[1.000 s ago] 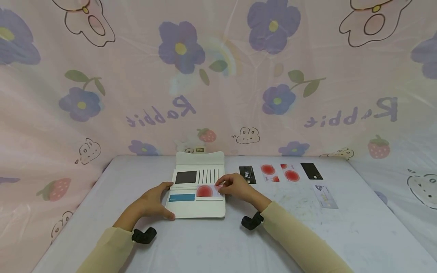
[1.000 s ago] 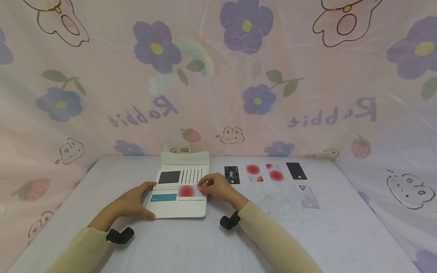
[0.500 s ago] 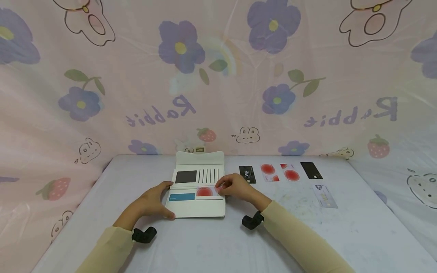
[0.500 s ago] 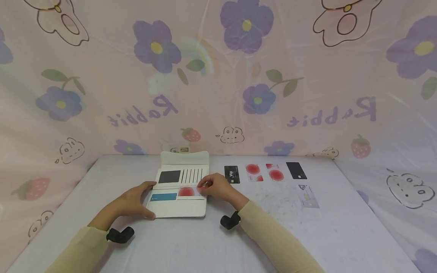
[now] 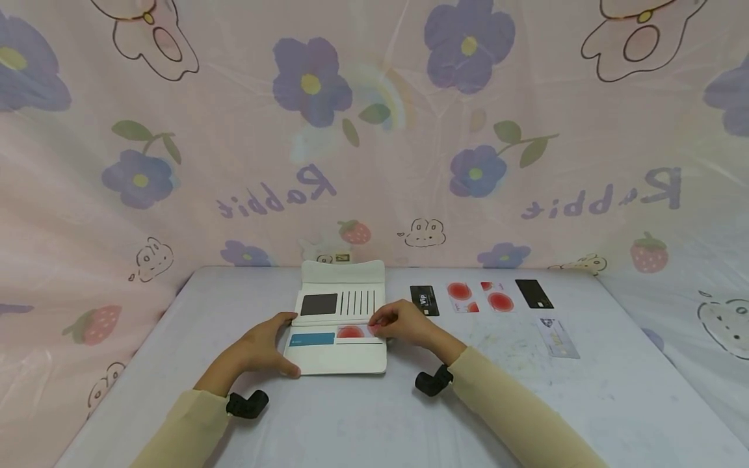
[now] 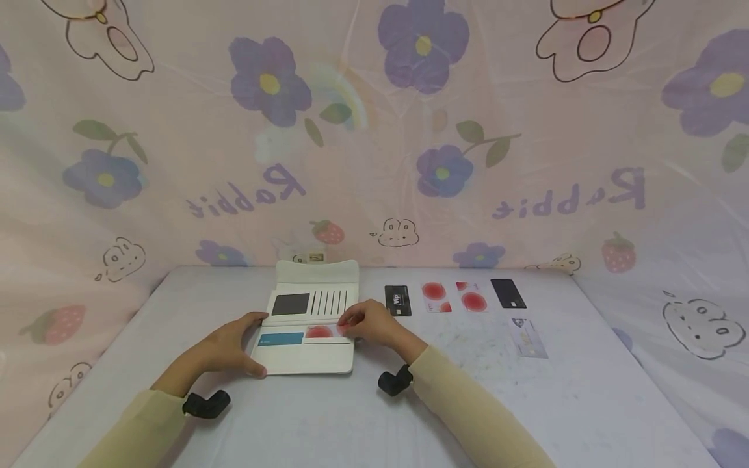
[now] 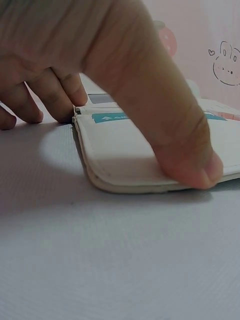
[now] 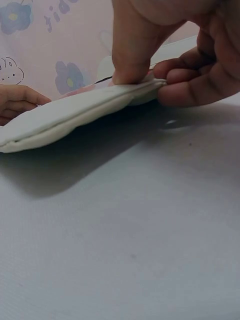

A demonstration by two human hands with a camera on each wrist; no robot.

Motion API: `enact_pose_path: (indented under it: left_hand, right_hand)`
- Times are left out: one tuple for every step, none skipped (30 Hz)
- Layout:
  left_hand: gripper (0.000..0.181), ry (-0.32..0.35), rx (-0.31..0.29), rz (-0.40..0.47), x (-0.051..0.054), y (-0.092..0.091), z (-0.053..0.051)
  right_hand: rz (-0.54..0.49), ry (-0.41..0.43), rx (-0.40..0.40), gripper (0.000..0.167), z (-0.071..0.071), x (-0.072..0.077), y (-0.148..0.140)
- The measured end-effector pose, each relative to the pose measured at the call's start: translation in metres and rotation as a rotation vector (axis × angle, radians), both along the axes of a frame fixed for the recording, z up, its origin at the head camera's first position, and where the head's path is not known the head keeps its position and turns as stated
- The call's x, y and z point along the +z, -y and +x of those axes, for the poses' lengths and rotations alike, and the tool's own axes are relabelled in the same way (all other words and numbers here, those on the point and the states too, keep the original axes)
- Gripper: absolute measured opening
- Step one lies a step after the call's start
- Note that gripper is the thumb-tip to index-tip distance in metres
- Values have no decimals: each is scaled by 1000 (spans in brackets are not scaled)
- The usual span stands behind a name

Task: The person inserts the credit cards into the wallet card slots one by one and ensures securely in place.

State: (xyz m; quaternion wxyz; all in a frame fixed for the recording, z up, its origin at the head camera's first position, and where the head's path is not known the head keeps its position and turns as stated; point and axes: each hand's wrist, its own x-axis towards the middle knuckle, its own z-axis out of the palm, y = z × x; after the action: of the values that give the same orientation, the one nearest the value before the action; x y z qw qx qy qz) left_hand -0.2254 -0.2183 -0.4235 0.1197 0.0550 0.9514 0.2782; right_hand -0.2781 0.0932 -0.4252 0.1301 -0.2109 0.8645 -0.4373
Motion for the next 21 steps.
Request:
enact_pose_path:
  left_hand:
    - [120,1,0,-2,0,0,0]
    - [120,1,2,-2,0,0,0]
    - [120,1,4,-1,-1,0,0]
    - [120,1,4,1,-1,0,0]
    - [120,-2,1,0,-1,0,1]
    - [120,-5,-1,-1,-1,1,1]
    - [120,-7,-3,-2,-1,1,1]
    - [120,-8,-2,0,-1,1,1]
    - [120,-9,-4,0,-1,1,1]
    - [120,-10,-6,0,-1,1,1]
    - [120,-12,-6,-1,-1,1,1]
    - [120,-13,-5,-2,-2,1,1]
    - [120,-14,-6,-2,-2,1,1]
    - [120,-15,-5,-2,-2,1,1]
    - [120,-17,-4,-2,-2,1,0]
    - [120,-19,-2,-2,-2,1,0]
    - [120,-21,-2,-2,-2,2,0]
    - [120,-22,0,-2,-3,2,-1]
    - [120,-23,2,-2,-3,1,-1]
    - [120,-23,4,-3,-3,1,-1]
    - [120,-22,3,-5,-3,1,-1]
  right_hand:
    - [3,2,1,12,0,0,0]
    - [6,6,3,12,0,0,0]
    - [7,8,5,11,0,0,0]
    - [8,11,8,11,0,0,0]
    - [10,12,12,10,0,-1,0]
    - [13,13,15,11,0,-1,0]
    - [15,14,19,11,0,-1,0]
    - [16,18,22,12,0,-1,0]
    - [17,19,25,12,-1,-1,0]
    - [19,20,28,12,-1,-1,0]
    - [20,20,31,13,-1,-1,0]
    - [22,19,32,13,-1,-1,0]
    - [23,18,33,13,-1,-1,0]
    - [26,17,33,13,-1,-1,0]
    - [27,15,34,14,-1,-1,0]
    - [32,12,34,14,-1,-1,0]
    - [37,8,35,14,-1,-1,0]
    - [46,1,39,14,-1,0,0]
    - [54,-3,41,14,0,0,0]
    - [65,-12,42,14,0,1,0]
    - [73,-25,48,13,0,1,-1]
